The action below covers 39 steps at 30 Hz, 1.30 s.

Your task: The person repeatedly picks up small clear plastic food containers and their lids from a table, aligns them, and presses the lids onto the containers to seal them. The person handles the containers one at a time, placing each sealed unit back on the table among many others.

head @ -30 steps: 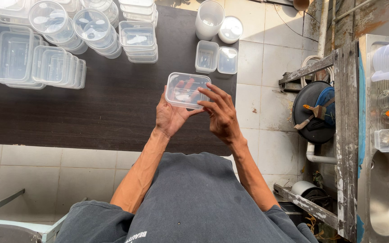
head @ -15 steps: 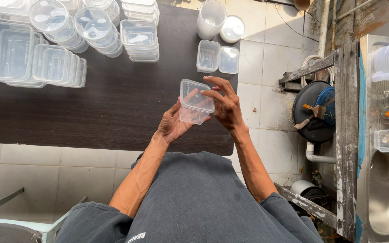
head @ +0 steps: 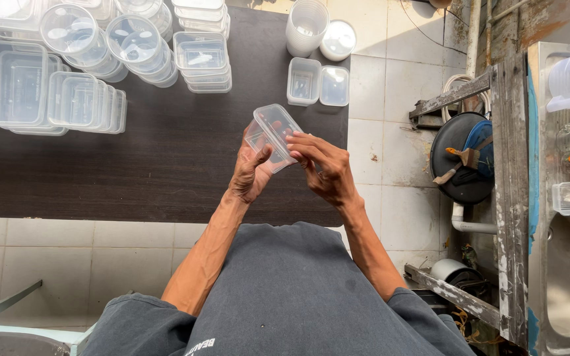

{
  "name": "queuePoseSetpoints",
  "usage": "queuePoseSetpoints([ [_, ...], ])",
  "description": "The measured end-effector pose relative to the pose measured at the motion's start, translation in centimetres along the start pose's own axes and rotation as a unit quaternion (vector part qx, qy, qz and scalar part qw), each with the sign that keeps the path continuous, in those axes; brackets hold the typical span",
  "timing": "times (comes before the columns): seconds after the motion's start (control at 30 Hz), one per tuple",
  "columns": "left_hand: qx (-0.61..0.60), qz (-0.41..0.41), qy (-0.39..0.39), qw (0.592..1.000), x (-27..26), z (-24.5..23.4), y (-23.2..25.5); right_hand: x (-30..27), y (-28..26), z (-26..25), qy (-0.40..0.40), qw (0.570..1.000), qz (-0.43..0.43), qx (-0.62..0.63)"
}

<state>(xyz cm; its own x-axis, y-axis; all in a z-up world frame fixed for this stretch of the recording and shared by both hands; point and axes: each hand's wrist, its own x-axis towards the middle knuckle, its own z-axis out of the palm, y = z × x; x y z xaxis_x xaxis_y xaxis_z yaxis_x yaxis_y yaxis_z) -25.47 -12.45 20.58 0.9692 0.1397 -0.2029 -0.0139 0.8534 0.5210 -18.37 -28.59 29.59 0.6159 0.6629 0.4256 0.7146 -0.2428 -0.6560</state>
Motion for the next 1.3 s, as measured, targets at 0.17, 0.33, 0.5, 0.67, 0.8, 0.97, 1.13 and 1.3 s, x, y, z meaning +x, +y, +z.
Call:
queuePoseSetpoints([
  [0.17, 0.006, 0.010, 0.019, 1.000, -0.1, 0.2, -0.6, -0.4, 0.2, -0.4, -0.004, 0.997, -0.053, -0.053],
  [0.33, 0.006, 0.007, -0.004, 1.000, -0.1, -0.1, -0.8, -0.4, 0.0, -0.3, 0.005, 0.998, -0.046, -0.050],
  [0.5, -0.020, 0.000, -0.021, 1.000, 0.2, -0.7, -0.3, -0.6, 0.2, 0.2, 0.028, 0.995, -0.068, -0.064],
  [0.67, -0.075, -0.006, -0.079, 0.994, 0.5, -0.6, 0.2, 0.2, 0.6, -0.9, 0.090, 0.995, 0.027, -0.025],
  [0.8, -0.099, 0.000, -0.119, 0.988, 0.7, -0.9, -0.3, -0.2, 0.1, -1.6, 0.090, 0.996, 0.010, -0.014],
  [0.97, -0.148, -0.030, -0.075, 0.986, 2.3, -1.3, -1.3, -1.0, 0.2, -0.9, 0.121, 0.992, 0.038, 0.027],
  [1.13, -0.131, -0.040, -0.062, 0.989, 2.9, -1.2, -2.6, -2.4, 1.1, -0.1, 0.172, 0.977, 0.109, 0.064],
  [1.3, -0.113, -0.057, -0.086, 0.988, 3.6, -1.1, -2.7, -2.9, 1.3, -0.3, 0.205, 0.964, 0.111, 0.130],
])
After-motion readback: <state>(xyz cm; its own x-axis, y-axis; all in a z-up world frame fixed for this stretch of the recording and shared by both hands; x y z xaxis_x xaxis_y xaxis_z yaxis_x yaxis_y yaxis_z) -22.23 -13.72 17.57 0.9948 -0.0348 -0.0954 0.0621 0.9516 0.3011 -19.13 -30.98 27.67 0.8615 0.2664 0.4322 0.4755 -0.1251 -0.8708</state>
